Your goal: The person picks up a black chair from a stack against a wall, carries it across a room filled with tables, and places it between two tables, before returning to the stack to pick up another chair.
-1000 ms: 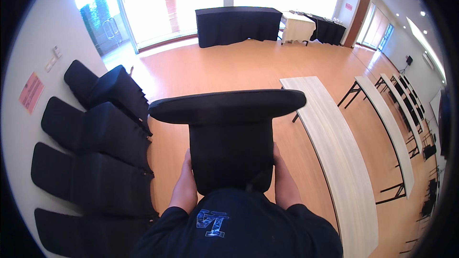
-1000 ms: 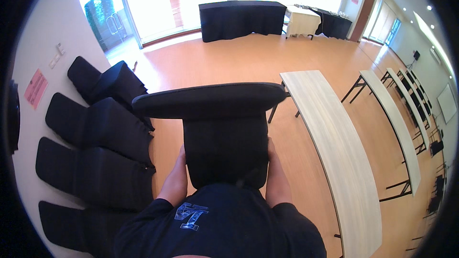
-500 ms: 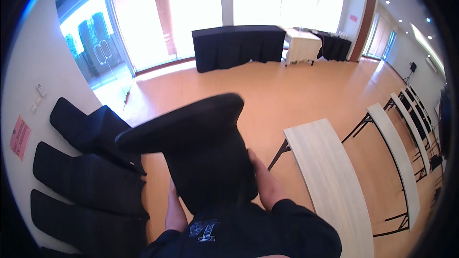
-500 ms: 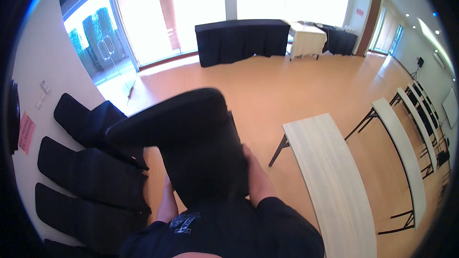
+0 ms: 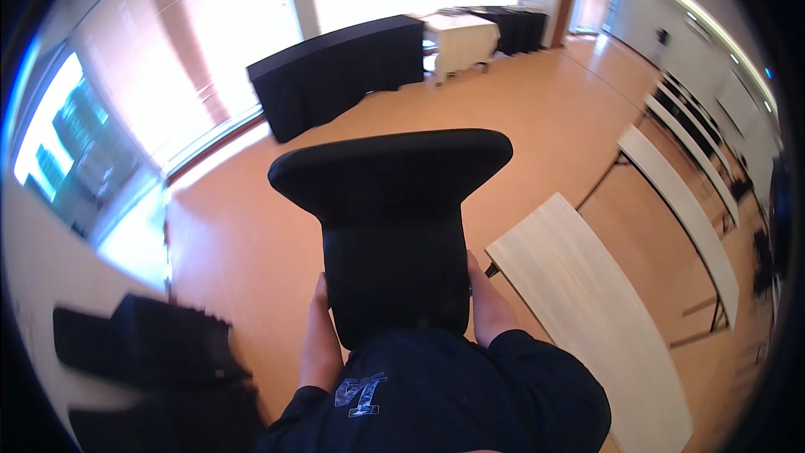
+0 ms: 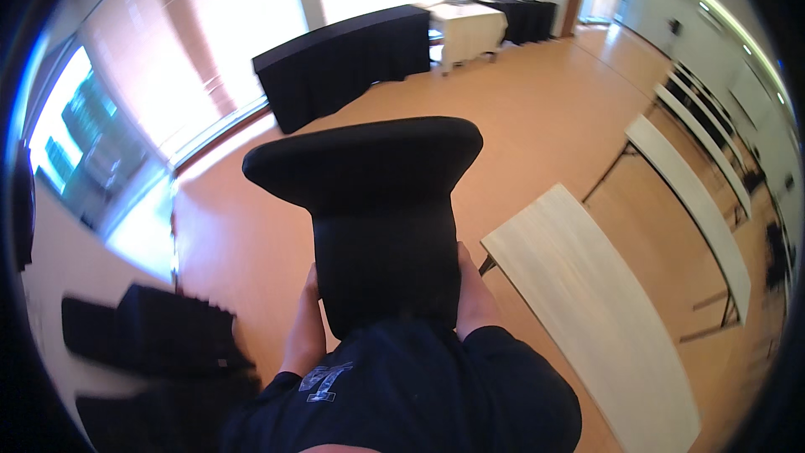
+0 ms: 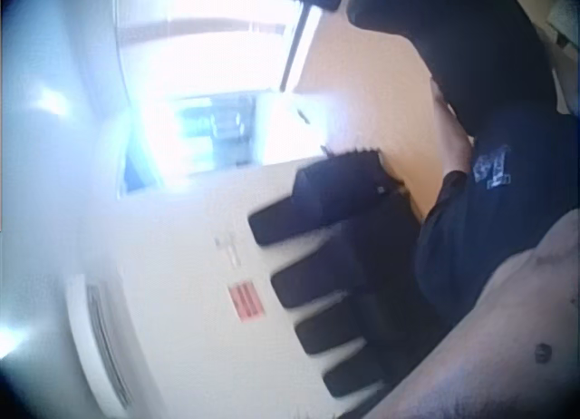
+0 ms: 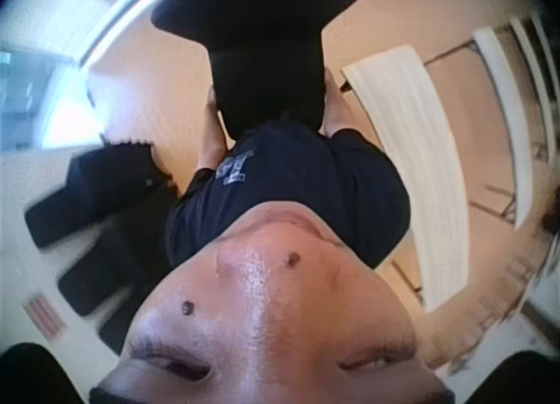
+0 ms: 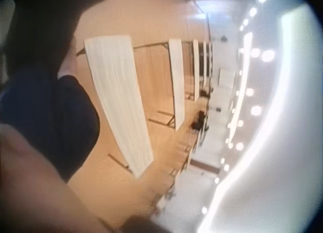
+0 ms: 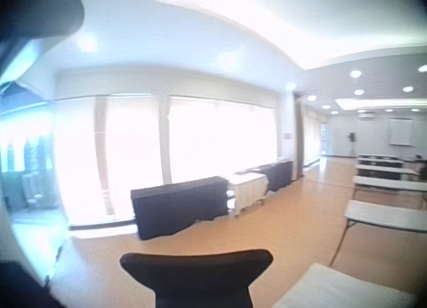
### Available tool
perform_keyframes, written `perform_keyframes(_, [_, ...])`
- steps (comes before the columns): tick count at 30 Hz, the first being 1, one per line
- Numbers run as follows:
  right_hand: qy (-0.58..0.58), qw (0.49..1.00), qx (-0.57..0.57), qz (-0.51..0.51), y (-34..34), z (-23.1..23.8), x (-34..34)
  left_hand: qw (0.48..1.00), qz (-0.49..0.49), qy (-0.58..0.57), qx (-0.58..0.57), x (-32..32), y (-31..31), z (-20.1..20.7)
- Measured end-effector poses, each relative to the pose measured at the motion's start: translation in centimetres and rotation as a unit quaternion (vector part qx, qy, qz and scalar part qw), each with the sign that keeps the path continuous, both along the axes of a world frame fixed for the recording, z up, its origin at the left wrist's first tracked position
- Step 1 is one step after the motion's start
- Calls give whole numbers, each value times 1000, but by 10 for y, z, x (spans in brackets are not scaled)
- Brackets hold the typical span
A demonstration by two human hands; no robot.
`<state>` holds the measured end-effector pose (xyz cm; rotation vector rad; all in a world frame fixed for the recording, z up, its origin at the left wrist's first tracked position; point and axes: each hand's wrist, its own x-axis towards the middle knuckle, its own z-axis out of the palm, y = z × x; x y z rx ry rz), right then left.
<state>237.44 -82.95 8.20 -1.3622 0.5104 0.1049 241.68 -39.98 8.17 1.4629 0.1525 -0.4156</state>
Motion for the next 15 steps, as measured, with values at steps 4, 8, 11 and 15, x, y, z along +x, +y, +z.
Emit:
perform_keyframes(4, [35, 985, -8, -166, -43, 19, 39, 979, -158, 9, -127, 130, -70, 22])
perform_keyframes(8, [52, 988, -10, -145, -78, 26, 96, 978, -114, 13, -172, 183, -139, 81])
perform_keyframes(11, [25, 979, -103, -176, -140, -9, 110, 962, -113, 27, -248, 224, -202, 85])
perform_keyframes(15, [62, 977, -164, -119, -94, 48, 193, 970, -99, 52, -216, 286, -172, 63])
